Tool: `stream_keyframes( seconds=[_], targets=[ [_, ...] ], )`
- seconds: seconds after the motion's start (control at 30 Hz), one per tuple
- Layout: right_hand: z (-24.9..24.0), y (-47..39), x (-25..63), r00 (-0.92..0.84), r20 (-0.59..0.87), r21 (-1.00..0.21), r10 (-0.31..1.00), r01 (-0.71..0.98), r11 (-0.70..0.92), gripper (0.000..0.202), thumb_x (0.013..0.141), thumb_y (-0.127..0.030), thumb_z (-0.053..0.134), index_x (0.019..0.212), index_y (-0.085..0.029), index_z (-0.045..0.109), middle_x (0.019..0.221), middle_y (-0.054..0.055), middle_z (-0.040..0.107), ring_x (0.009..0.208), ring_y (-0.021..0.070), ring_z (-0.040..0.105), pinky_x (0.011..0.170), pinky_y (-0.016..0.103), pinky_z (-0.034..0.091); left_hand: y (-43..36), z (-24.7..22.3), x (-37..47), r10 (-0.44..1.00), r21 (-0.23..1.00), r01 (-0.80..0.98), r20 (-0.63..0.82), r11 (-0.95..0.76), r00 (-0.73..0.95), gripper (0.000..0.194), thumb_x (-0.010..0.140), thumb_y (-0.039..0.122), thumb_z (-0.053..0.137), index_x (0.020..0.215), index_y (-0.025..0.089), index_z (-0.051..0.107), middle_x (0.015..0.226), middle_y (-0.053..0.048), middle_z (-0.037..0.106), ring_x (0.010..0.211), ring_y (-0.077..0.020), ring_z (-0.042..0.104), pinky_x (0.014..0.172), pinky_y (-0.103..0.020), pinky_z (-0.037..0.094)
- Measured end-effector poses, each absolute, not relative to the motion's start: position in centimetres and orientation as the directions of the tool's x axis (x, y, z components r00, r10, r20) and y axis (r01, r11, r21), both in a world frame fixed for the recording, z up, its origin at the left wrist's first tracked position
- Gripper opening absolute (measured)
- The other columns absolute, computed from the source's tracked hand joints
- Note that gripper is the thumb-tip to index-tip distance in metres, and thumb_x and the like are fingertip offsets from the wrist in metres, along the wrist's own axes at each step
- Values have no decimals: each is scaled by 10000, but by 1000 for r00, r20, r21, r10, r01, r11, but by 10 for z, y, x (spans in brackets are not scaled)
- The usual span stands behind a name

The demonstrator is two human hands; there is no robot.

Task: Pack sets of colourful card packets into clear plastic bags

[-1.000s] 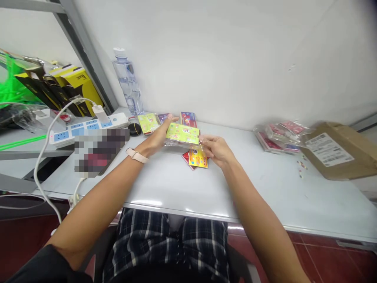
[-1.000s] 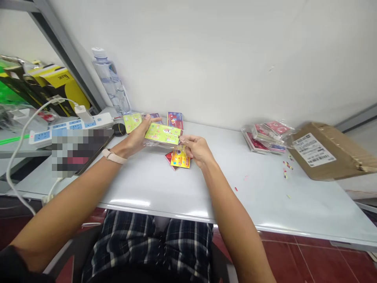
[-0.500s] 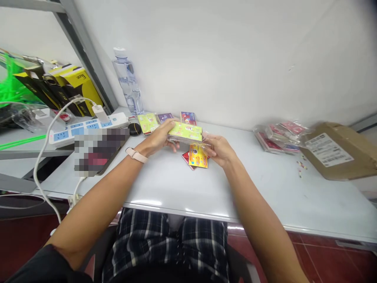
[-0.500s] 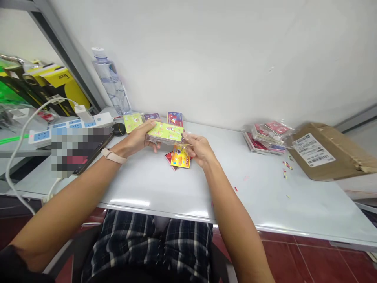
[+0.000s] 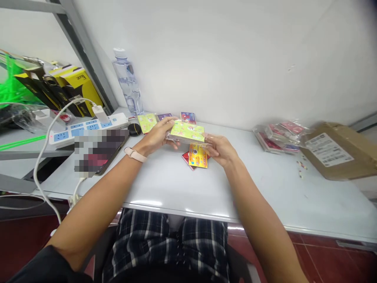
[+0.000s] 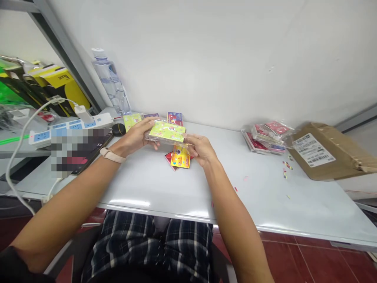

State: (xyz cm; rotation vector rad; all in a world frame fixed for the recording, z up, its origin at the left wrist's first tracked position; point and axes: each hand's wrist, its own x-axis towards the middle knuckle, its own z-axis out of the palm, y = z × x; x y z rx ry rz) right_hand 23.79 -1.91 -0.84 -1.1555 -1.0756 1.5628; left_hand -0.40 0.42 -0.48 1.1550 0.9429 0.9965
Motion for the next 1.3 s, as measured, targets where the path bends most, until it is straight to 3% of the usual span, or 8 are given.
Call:
stream_keyframes(
  seconds=[0.13, 0.3, 0.43, 0.6, 0.67, 0.93, 1.13, 1.3],
  targets=[
    [-9, -19, 239, -170, -200, -959, 965, -167, -228, 260, 692, -385, 885, 804, -190, 756, 633, -19, 628, 447, 54, 153, 468, 304, 133, 2, 0, -4, 957, 983, -129, -93, 132, 276, 401, 1096, 385, 452, 1420, 181, 571, 999, -97, 782, 638, -232, 742, 577, -383, 616],
    [-10, -18, 240, -161, -181, -959, 970, -190, -211, 299, 669, -400, 906, 841, -209, 752, 707, -23, 686, 443, 49, 171, 456, 299, 186, -1, 2, -3, 912, 973, -98, -160, 211, 378, 559, 1116, 531, 345, 1213, 130, 722, 1103, -166, 798, 731, -275, 763, 639, -423, 629],
    [-11, -19, 239, -187, -179, -966, 966, -153, -209, 383, 680, -452, 925, 902, -187, 758, 735, -13, 705, 438, 35, 168, 445, 297, 159, -1, -4, -5, 893, 973, -100, -145, 206, 425, 537, 1108, 529, 385, 1186, 130, 737, 1115, -157, 808, 777, -287, 769, 654, -423, 641],
    [-13, -21, 236, -224, -181, -974, 958, -95, -206, 465, 705, -592, 922, 840, -203, 706, 428, -117, 367, 418, 60, 163, 450, 289, 162, 2, -9, -7, 887, 974, -104, -137, 202, 442, 551, 1091, 568, 411, 1157, 137, 747, 1076, -175, 812, 768, -299, 788, 626, -410, 645],
    [-14, -22, 236, -238, -180, -976, 955, -79, -203, 502, 708, -644, 910, 808, -206, 688, 399, -122, 317, 424, 69, 165, 458, 293, 169, 3, -10, -8, 881, 971, -104, -146, 214, 449, 568, 1090, 576, 402, 1145, 133, 753, 1077, -181, 815, 764, -300, 791, 619, -404, 646],
    [-18, -20, 237, -264, -191, -974, 946, -69, -216, 459, 675, -584, 924, 814, -212, 694, 390, -123, 341, 430, 75, 170, 495, 281, 195, 5, -14, -10, 864, 966, -105, -160, 237, 478, 602, 1081, 606, 404, 1175, 120, 748, 1117, -201, 813, 767, -302, 793, 654, -418, 652],
    [-13, -21, 238, -245, -200, -968, 949, -97, -229, 470, 671, -556, 916, 882, -186, 718, 422, -123, 360, 443, 78, 202, 498, 285, 185, 7, -13, -9, 853, 961, -129, -150, 245, 501, 609, 1087, 624, 348, 1193, 172, 742, 1146, -158, 815, 773, -285, 792, 663, -390, 649],
    [-10, -20, 242, -249, -187, -970, 950, -105, -219, 492, 651, -560, 942, 888, -186, 728, 428, -130, 354, 460, 70, 184, 509, 282, 194, 6, -7, -9, 854, 950, -166, -151, 265, 498, 518, 1100, 527, 376, 1288, 176, 708, 1189, -156, 802, 817, -320, 812, 688, -447, 663]
  ],
)
